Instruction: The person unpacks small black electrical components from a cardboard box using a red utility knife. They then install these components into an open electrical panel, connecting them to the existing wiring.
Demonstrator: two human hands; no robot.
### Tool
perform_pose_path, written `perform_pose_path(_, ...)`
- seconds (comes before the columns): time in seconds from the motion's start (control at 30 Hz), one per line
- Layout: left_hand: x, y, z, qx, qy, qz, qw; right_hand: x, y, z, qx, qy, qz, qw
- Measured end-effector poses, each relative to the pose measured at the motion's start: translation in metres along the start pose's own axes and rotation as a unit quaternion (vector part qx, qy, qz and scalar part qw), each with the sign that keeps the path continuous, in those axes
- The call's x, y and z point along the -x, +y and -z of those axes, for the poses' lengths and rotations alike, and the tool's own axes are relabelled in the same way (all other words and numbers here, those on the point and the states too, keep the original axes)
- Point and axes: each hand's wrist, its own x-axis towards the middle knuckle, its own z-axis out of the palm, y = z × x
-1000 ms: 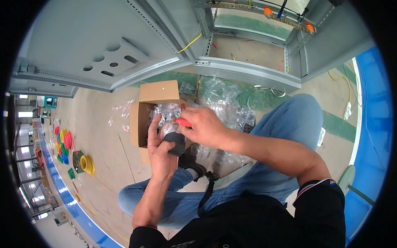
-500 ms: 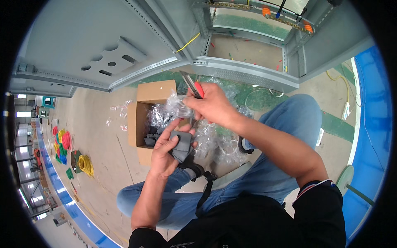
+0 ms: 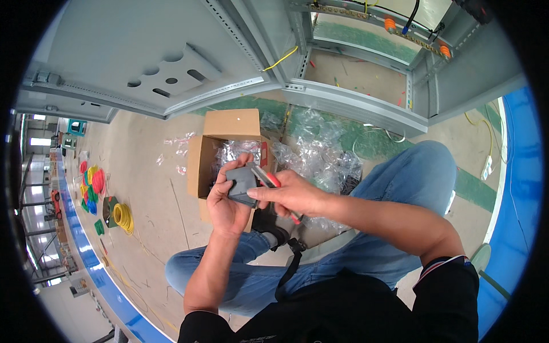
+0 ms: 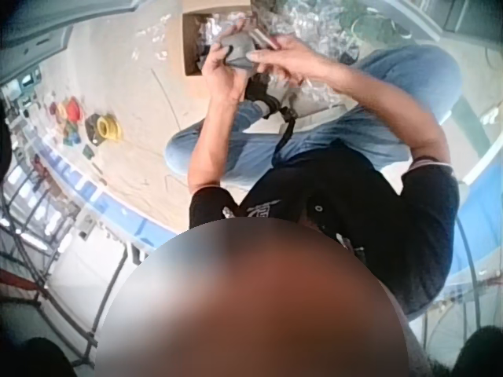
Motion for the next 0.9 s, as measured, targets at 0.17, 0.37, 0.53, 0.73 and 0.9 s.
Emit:
perform_pose_path(0.17, 0.004, 0.012, -0.008, -0.2, 0.024, 0.051, 0.978, -0.007, -0.002, 0.004, -0.022, 0.043, 0.02, 0.999)
perform_pose_path(0.37, -0.01, 0.043, 0.018, -0.458, -0.026, 0.03, 0.888, -0.007, -0.019, 0.006, 0.108, 0.062, 0.017, 0.992)
perform_pose_path(0.53, -0.054, 0.087, 0.113, -0.677, 0.025, 0.033, 0.735, -0.009, -0.027, 0.016, 0.087, 0.085, 0.051, 0.991)
perform_pose_path(0.73, -0.061, 0.074, 0.214, -0.762, 0.023, 0.131, 0.634, -0.003, -0.034, 0.01, 0.099, 0.092, 0.051, 0.989)
perform_pose_path(0.9, -0.065, 0.053, 0.249, -0.809, -0.042, 0.13, 0.571, -0.005, -0.025, 0.013, 0.089, 0.08, 0.056, 0.991)
